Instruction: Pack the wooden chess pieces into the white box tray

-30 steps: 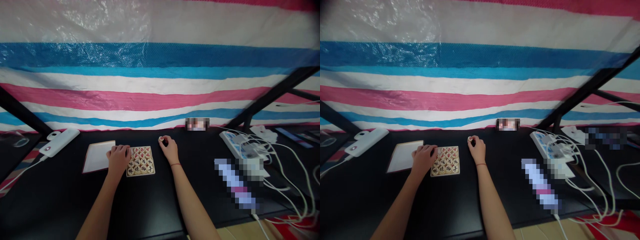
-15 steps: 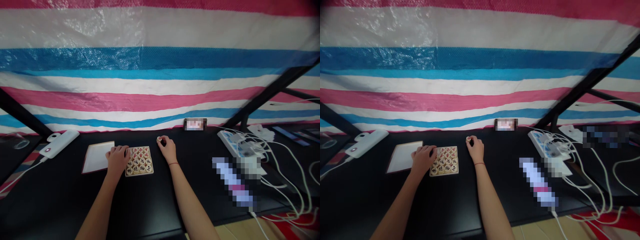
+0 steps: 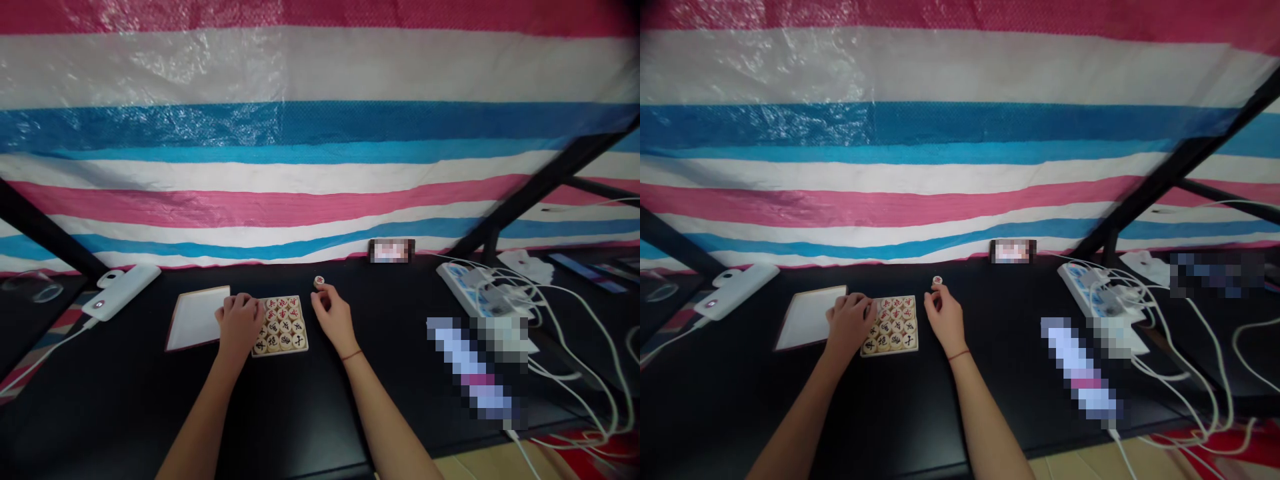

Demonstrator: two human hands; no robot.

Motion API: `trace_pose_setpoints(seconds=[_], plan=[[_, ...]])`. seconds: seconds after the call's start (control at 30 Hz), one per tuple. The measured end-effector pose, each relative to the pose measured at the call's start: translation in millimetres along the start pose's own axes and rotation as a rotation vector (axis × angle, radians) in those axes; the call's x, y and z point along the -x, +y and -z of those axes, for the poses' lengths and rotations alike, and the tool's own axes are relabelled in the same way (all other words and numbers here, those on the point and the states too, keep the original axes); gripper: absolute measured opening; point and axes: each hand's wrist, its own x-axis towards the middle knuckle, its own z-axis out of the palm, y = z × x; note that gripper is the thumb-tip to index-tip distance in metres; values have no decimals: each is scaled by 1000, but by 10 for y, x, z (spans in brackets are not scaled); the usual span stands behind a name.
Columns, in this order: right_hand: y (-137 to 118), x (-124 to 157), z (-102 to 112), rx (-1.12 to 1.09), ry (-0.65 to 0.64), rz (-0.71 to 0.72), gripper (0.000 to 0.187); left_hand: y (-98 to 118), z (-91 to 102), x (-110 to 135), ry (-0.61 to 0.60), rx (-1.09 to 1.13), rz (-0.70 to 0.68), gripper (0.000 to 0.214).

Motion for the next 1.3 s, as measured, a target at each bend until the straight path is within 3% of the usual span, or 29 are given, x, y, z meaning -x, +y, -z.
trace_pose_setpoints(seconds=[0.07, 0.17, 0.43, 1.0, 1.17, 1.3], plan=[[-57, 81, -40, -31, -107, -55, 31, 17, -18, 20, 29, -10, 2, 26], [-91, 133, -94, -36, -168, -79, 30, 67, -54, 34, 42, -4, -6, 27], [-104, 132, -124, -15, -166, -50, 24, 258, -51, 6, 11, 37, 19, 31], [-96, 127, -130, -28, -158, -62, 25, 247, -10, 47, -4, 133, 61, 22], [-159, 149, -106, 57, 33, 151, 22, 178, 43, 18, 102, 334, -50, 23], [-243, 188, -105, 24, -52, 380, 33, 221, 63, 54, 52, 594, -125, 24]])
